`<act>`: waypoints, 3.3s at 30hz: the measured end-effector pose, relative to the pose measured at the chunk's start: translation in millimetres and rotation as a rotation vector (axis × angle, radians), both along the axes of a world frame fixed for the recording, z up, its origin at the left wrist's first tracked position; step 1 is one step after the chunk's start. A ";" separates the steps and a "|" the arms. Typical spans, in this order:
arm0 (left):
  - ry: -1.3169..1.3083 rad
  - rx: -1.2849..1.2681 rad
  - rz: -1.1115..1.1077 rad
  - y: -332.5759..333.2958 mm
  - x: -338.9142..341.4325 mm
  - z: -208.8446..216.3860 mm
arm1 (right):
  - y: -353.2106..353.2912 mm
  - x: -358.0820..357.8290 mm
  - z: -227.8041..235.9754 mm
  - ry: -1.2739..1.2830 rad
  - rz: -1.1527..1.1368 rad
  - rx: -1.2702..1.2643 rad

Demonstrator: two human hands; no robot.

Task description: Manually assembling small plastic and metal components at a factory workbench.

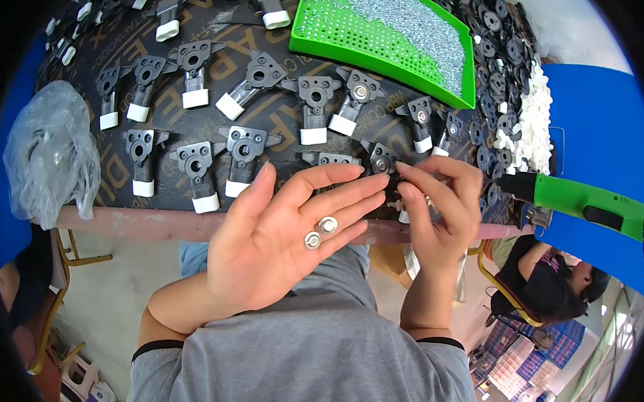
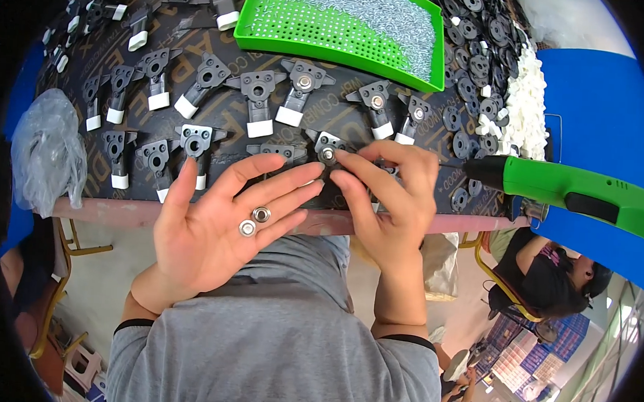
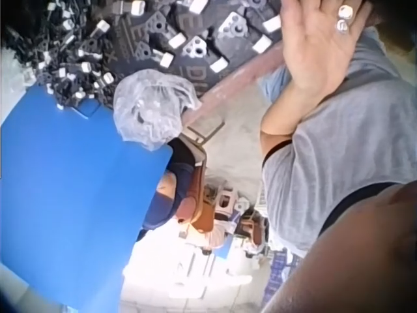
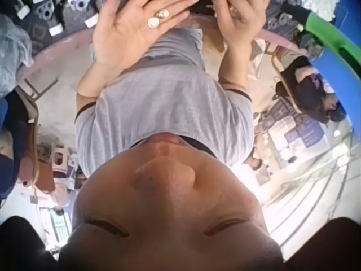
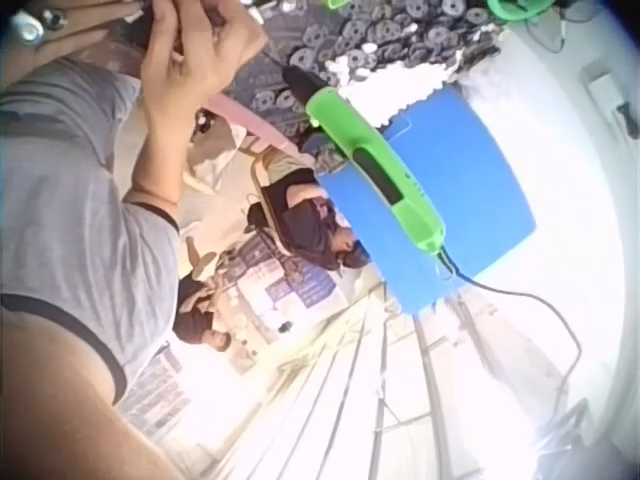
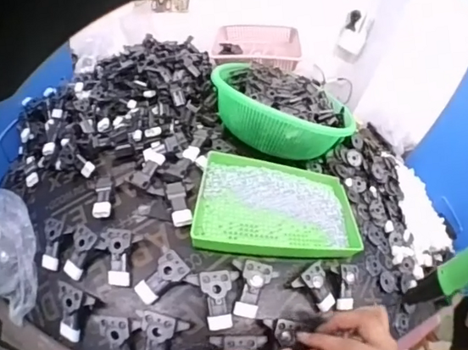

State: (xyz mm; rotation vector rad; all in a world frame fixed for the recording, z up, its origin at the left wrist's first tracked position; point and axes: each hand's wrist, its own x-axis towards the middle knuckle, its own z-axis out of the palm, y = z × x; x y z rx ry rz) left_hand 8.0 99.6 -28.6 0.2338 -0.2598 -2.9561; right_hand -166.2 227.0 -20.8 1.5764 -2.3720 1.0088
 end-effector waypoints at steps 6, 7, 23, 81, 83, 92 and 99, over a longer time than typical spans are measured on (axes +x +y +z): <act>0.125 0.041 -0.003 -0.3 2.0 -9.5 | -20.2 23.2 29.9 -0.117 0.356 0.113; 0.122 0.046 -0.006 -0.7 3.2 -9.8 | -22.6 24.7 26.6 -0.110 0.389 0.134; -0.017 -0.100 -0.043 -3.7 8.8 1.0 | -29.4 34.5 19.2 -0.326 0.396 0.158; -0.211 -0.495 0.186 -5.3 29.3 -8.2 | -35.6 19.2 -3.8 -0.287 0.176 0.089; -0.224 -0.456 0.167 -6.9 29.0 -6.1 | -38.3 19.9 -4.9 -0.209 0.201 0.123; -0.246 -0.343 0.029 -8.6 21.7 -7.9 | -41.1 28.9 37.9 -0.513 0.286 0.060; -0.184 -0.172 0.049 -13.6 25.1 -9.3 | -62.7 20.7 43.6 -0.355 0.491 0.170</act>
